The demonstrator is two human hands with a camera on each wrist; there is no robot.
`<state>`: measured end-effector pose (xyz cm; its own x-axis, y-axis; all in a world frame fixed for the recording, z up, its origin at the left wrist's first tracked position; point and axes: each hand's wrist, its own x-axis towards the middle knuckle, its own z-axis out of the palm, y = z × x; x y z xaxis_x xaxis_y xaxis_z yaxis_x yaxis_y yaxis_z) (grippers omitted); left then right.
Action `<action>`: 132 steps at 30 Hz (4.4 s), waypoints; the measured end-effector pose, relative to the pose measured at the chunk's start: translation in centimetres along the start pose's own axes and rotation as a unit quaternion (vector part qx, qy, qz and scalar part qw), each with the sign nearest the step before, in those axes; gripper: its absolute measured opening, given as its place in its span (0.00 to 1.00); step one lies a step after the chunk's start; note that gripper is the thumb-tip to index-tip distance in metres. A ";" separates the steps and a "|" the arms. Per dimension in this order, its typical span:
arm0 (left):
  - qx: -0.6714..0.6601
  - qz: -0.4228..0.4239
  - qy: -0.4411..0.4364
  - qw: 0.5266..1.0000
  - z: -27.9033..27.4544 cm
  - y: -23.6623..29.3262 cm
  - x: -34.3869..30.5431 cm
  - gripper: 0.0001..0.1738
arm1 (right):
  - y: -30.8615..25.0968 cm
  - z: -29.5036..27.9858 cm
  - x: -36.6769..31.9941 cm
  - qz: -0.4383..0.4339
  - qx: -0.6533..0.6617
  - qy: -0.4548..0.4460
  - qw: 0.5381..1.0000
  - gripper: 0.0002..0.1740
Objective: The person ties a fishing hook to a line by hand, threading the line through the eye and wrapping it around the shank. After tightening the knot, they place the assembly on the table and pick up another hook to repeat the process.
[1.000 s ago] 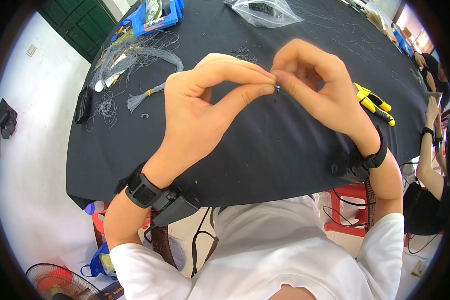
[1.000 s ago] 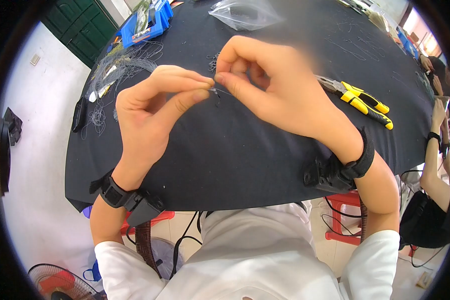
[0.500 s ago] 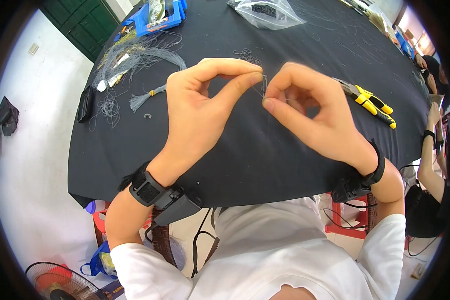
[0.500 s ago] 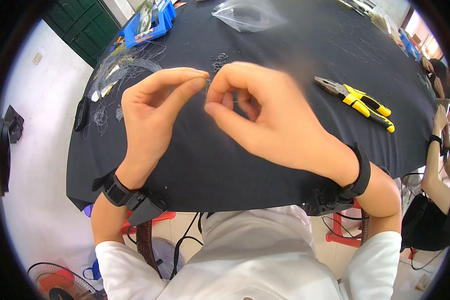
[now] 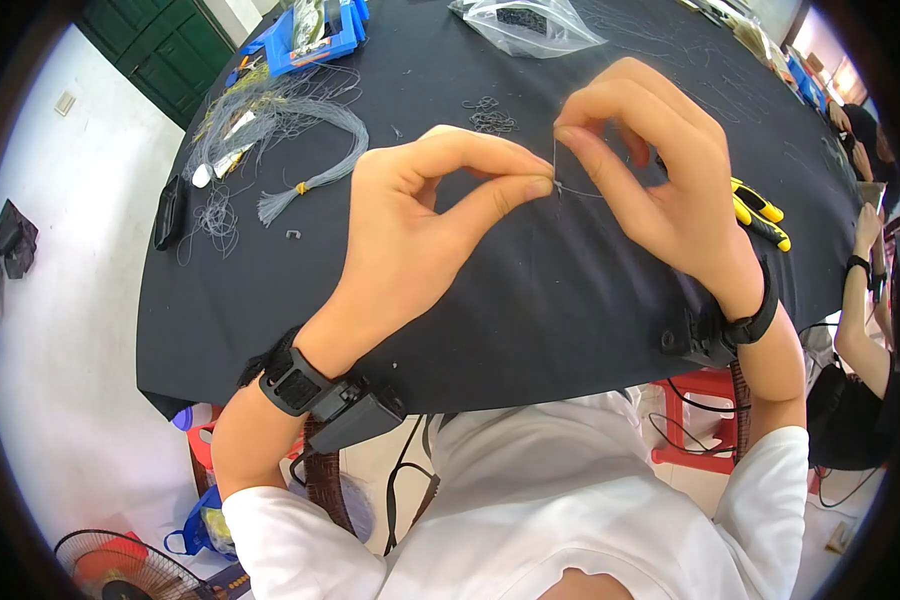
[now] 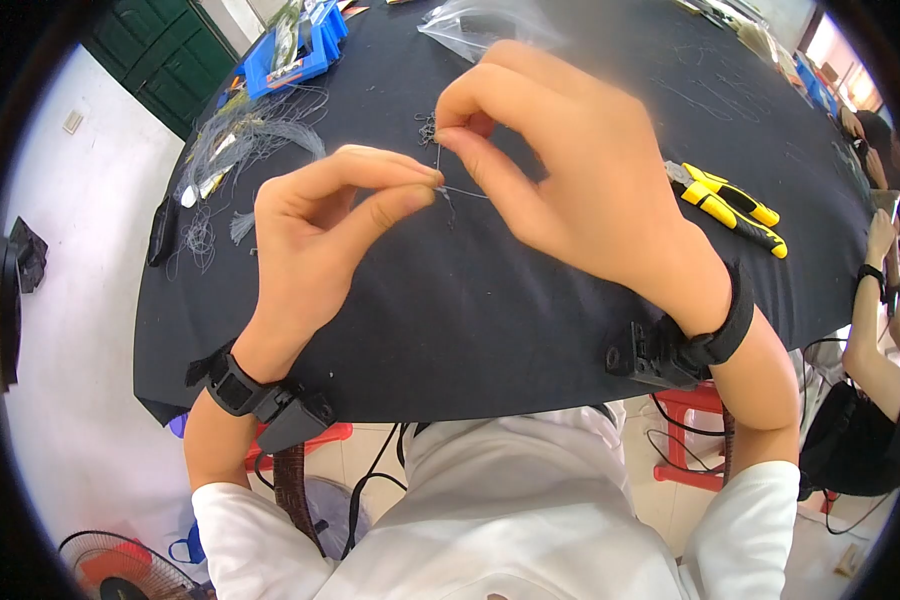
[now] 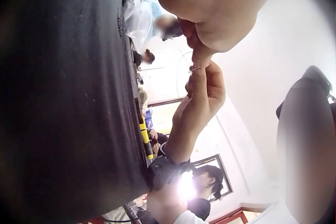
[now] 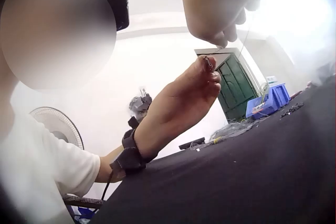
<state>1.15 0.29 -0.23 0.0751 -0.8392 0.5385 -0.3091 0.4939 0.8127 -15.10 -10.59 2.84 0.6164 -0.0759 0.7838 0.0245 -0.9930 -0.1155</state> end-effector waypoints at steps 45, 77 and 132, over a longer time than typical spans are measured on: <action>-0.059 -0.082 0.021 0.995 0.0 -0.5 0.0 0.07 | 0.6 1.6 -1.0 0.217 0.161 -0.083 0.959 0.05; -0.195 -0.066 0.028 0.978 0.1 -0.9 0.0 0.06 | -0.6 2.7 -1.8 0.365 0.502 -0.108 0.777 0.10; -0.218 -0.098 0.017 0.971 0.0 -0.6 0.0 0.07 | -1.3 2.2 -1.4 0.455 0.506 -0.180 0.710 0.11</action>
<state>1.30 -0.06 -0.72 0.1263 -0.9226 0.3646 0.1452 0.3808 0.9132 -14.29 -9.03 0.56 0.8969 -0.4346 -0.0819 -0.0716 0.0400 -0.9966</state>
